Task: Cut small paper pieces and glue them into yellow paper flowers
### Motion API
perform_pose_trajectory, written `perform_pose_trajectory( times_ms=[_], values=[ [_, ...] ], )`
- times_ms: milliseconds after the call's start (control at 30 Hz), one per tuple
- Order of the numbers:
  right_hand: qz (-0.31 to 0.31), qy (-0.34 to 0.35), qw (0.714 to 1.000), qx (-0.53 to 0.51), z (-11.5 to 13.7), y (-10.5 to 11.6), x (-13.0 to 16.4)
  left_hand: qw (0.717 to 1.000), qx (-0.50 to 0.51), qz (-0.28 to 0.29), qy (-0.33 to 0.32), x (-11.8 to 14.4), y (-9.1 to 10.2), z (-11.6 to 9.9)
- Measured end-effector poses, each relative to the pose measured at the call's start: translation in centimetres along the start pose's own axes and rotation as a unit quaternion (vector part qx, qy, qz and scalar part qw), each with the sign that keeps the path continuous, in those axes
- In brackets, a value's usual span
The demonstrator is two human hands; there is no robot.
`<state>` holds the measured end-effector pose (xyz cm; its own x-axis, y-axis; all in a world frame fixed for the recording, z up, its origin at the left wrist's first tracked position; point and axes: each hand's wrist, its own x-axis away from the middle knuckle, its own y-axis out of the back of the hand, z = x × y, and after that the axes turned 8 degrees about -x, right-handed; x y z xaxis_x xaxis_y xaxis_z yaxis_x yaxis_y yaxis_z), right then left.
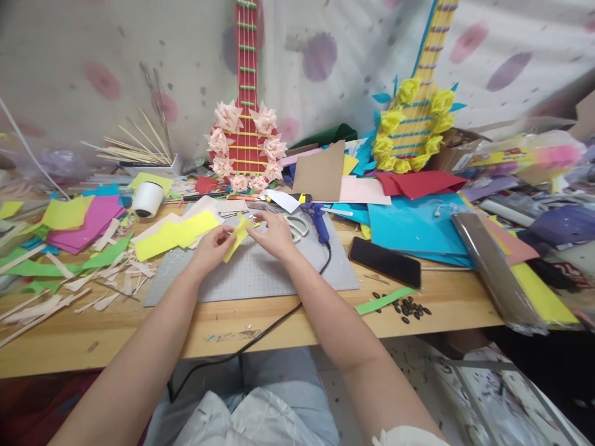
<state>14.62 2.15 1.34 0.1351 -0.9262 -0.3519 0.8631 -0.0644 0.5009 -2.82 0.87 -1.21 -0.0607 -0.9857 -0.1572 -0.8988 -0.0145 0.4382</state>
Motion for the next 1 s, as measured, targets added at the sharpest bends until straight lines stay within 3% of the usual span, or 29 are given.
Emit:
perform_pose_trajectory(
  times_ms=[133,233,300,367,433,500,567,667,767,800,867,1000],
  values=[
    [0.082,-0.033,0.984,-0.153,-1.0,-0.4,-0.4,0.997,-0.008,0.067,-0.029,0.6,0.0,-0.8],
    [0.115,-0.091,0.955,-0.259,-1.6,-0.4,-0.7,0.997,0.059,0.052,0.005,0.5,0.2,-1.2],
    [0.078,-0.129,0.929,-0.337,-1.7,-0.5,-0.9,0.985,0.17,-0.003,0.043,0.3,0.1,-1.5],
    [0.023,-0.158,0.9,-0.404,-1.7,-0.7,-1.0,0.946,0.31,-0.053,0.075,0.2,-0.5,-1.9],
    [-0.013,-0.174,0.877,-0.447,-1.5,-1.2,-1.0,0.901,0.421,-0.057,0.09,0.2,-1.5,-2.5],
    [-0.021,-0.178,0.865,-0.469,-1.3,-1.8,-0.9,0.881,0.459,-0.065,0.095,0.3,-2.8,-3.0],
    [-0.005,-0.169,0.871,-0.462,-1.1,-2.1,-0.8,0.875,0.457,-0.102,0.121,0.4,-3.8,-3.3],
    [0.025,-0.113,0.927,-0.356,-1.1,-1.4,-0.7,0.878,0.427,-0.157,0.149,0.4,-3.8,-3.1],
    [-0.018,-0.045,0.997,-0.068,-1.6,0.8,-0.6,0.884,0.402,-0.195,0.139,0.1,-2.4,-2.3],
    [-0.034,-0.036,0.998,0.048,-1.9,1.5,-0.5,0.888,0.391,-0.2,0.138,0.0,-1.9,-1.9],
    [-0.023,-0.055,0.974,0.221,-2.4,2.7,-0.3,0.895,0.37,-0.209,0.135,-0.2,-1.1,-1.4],
    [0.047,-0.107,0.931,0.346,-3.2,3.0,-0.1,0.905,0.345,-0.214,0.125,-0.4,-0.6,-1.1]
  ],
)
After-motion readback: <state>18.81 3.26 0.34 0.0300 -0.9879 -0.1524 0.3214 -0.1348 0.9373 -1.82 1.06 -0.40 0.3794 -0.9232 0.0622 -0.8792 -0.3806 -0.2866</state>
